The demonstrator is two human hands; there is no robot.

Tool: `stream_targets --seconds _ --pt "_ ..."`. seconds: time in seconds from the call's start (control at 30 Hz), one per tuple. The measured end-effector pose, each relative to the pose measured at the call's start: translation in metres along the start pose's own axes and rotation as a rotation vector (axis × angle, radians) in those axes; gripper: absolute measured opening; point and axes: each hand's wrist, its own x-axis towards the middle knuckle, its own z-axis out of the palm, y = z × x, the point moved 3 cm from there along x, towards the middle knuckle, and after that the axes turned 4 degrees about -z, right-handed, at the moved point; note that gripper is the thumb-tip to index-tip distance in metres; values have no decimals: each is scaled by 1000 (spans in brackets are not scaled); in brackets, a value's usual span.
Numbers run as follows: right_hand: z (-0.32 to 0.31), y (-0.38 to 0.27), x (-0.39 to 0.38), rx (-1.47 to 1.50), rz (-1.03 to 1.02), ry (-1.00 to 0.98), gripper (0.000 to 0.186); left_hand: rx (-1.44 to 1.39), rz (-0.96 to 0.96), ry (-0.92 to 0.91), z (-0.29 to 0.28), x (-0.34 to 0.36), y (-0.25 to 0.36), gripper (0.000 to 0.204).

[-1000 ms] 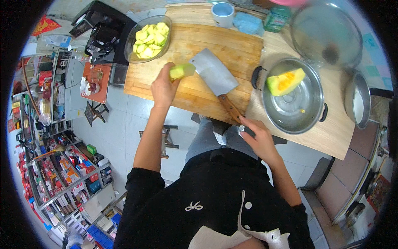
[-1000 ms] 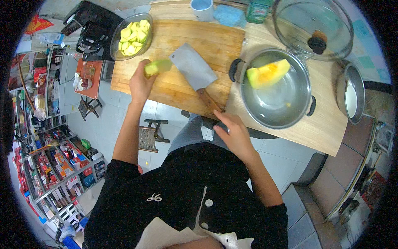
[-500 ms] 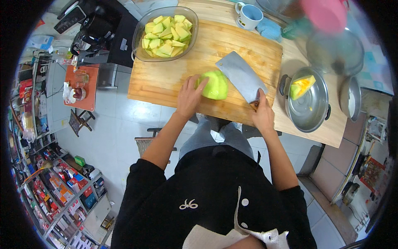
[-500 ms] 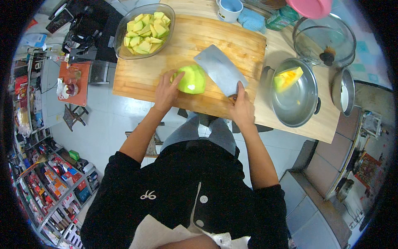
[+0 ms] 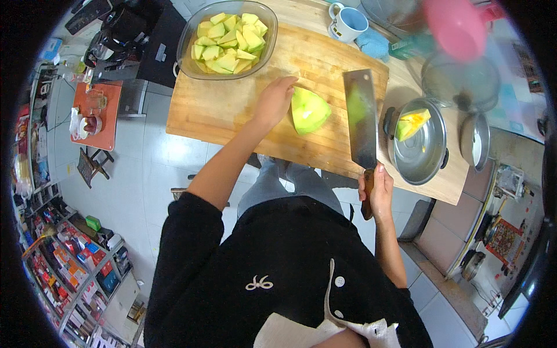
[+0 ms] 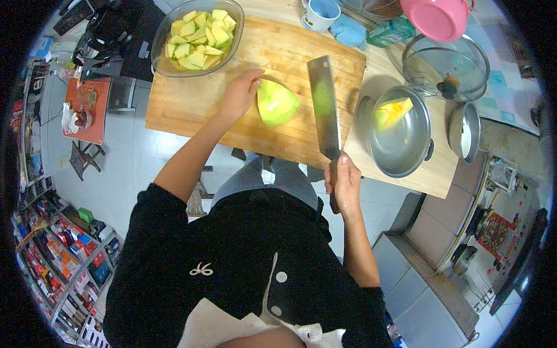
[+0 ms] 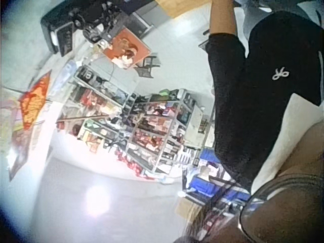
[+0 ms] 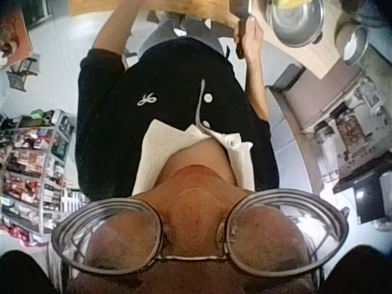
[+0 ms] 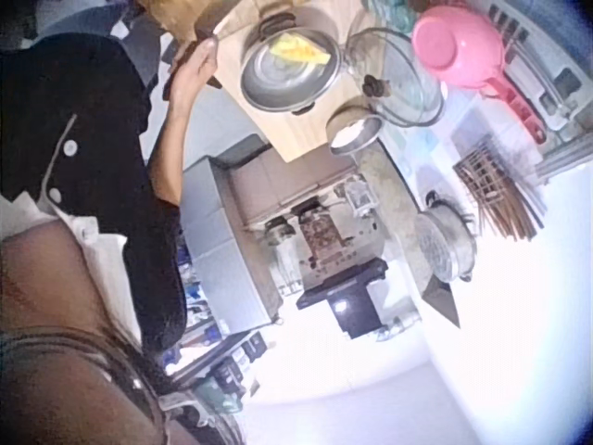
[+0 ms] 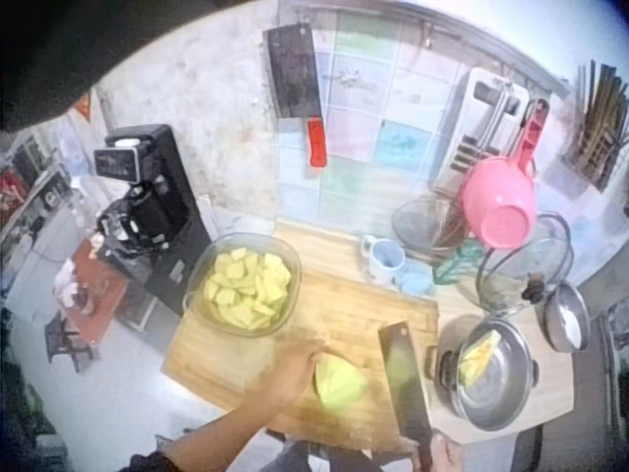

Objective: The person uses a cleaver to cut a yellow-green vegetable into chunks on a wooden cutting board and transfers the pieces into a glass bowl. The person then retrieves green onions, peels the outer layer, and places them into a metal pot.

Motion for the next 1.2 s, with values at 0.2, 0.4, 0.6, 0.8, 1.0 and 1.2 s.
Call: stream_targets --seconds 0.2,0.4,0.6,0.8,1.0,1.2 --pt "-13 9 7 -62 28 -97 45 -409 -281 222 32 -31 -7 52" --pt "-20 10 16 -640 -584 -70 45 -399 -502 359 53 -51 23 61" --pt "-14 10 34 -713 -540 -224 49 -764 -703 151 58 -42 23 26" --pt "-8 9 41 -651 -522 -198 45 -801 -720 281 68 -49 37 31" --pt "-12 17 35 -772 -290 -293 44 -899 -785 262 92 -57 52 37" --pt "-8 15 43 -734 -306 -266 45 -862 -739 289 95 -50 56 34"
